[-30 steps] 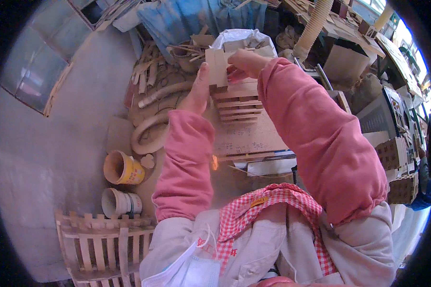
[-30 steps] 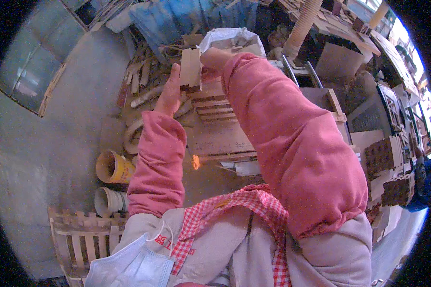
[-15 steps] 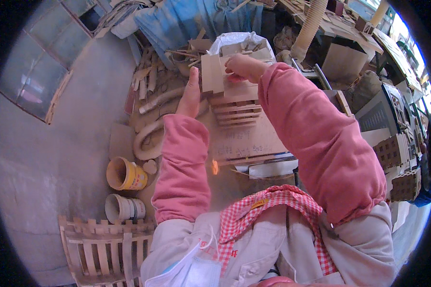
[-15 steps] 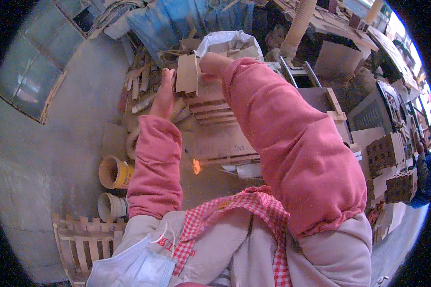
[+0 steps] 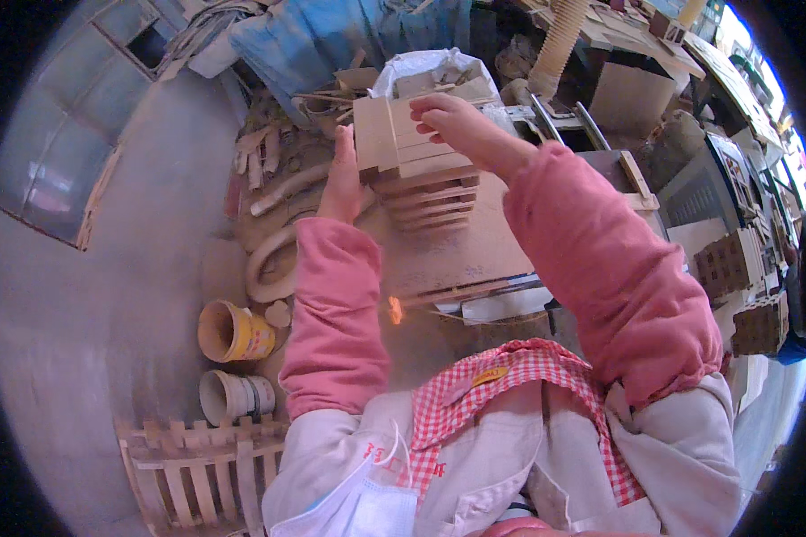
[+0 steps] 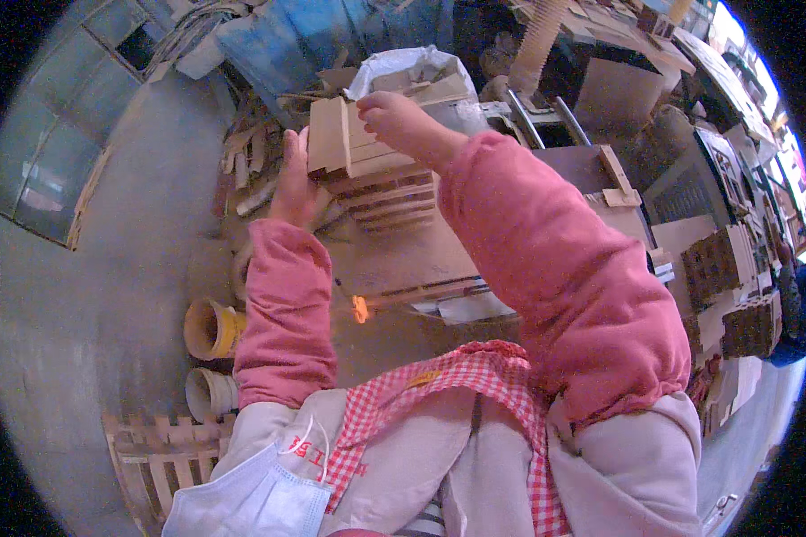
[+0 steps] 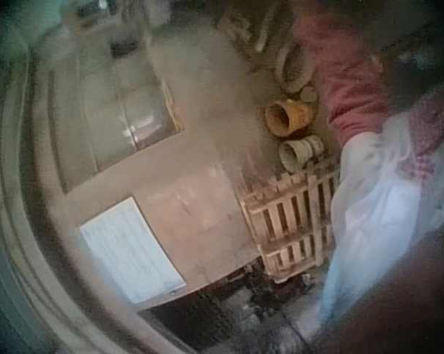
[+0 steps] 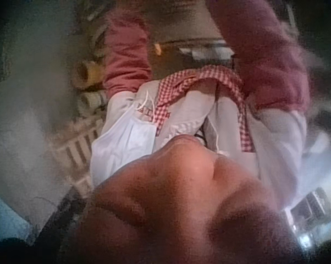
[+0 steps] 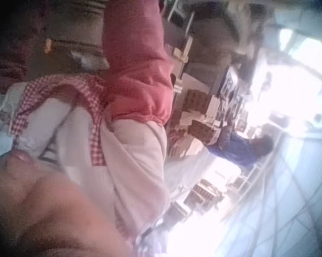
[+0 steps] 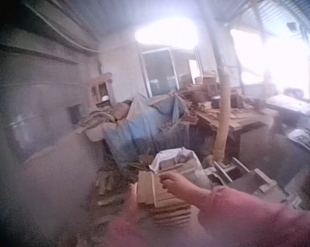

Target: The person repeatedly picks small wooden pieces from a stack, places them into a jig on a table saw, and pushes them through the blade to cut or shape them. After each cut, the person removes the piece and stacks it with others. Another person is visible nearby handling similar pieces.

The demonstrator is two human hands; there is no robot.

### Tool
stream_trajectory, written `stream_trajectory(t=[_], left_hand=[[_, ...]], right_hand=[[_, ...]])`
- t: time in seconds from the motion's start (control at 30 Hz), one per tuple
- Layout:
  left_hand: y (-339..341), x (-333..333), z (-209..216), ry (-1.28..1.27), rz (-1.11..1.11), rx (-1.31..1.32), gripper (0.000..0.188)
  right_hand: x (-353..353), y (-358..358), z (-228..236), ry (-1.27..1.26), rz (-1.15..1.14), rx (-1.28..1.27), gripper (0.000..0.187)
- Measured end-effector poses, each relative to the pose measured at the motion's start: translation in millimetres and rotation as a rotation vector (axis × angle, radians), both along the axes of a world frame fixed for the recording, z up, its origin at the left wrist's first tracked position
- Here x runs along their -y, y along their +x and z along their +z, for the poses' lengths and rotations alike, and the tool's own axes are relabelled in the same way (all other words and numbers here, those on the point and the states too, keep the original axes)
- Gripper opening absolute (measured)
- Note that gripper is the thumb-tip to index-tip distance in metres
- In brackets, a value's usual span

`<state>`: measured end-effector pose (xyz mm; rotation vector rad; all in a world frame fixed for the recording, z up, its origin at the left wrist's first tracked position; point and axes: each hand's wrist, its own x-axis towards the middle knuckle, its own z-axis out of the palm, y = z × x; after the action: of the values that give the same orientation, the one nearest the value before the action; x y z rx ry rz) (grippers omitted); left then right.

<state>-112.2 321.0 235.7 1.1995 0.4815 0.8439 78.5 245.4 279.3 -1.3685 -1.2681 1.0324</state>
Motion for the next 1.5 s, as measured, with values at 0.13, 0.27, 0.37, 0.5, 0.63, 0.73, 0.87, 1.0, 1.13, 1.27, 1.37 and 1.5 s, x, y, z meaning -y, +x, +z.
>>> stream_trajectory(t=[0.13,0.27,0.37,0.5,0.63,0.73,0.87,1.0,1.13,1.27,1.37,1.5], left_hand=[[-4,0,-2,0.094,0.037,-0.105,0.072],[-6,5,6,0.14,0.127,-0.165,0.074],[-19,19,25,0.304,0.284,-0.257,0.065],[-20,55,37,0.315,0.56,-0.325,0.068],[-2,100,24,0.865,0.905,-0.355,0.065],[27,143,-17,1.093,0.729,-0.326,0.062],[88,212,-78,0.951,0.211,-0.393,0.049],[155,267,-114,0.915,-0.171,-0.523,0.033],[228,301,-144,0.878,-0.339,-0.568,0.029],[287,331,-178,1.02,-0.181,-0.619,0.03],[304,352,-197,1.032,-0.08,-0.756,0.033],[306,360,-207,1.148,-0.034,-0.885,0.033]], right_hand=[[80,14,-17,0.234,-0.081,0.027,0.032],[175,37,-49,0.163,-0.165,0.028,0.029],[239,49,-74,0.078,-0.27,-0.032,0.028],[324,49,-116,-0.096,-0.423,-0.024,0.029],[373,40,-148,-0.208,-0.449,-0.039,0.031],[392,51,-157,-0.176,-0.426,-0.046,0.03],[416,83,-158,-0.066,-0.461,0.064,0.031],[460,127,-161,-0.088,-0.506,0.023,0.03],[523,204,-171,-0.12,-0.7,-0.062,0.032],[613,311,-190,-0.178,-1.049,-0.187,0.031],[683,392,-209,-0.177,-1.37,-0.196,0.027],[764,471,-239,-0.297,-1.59,-0.068,0.044]])
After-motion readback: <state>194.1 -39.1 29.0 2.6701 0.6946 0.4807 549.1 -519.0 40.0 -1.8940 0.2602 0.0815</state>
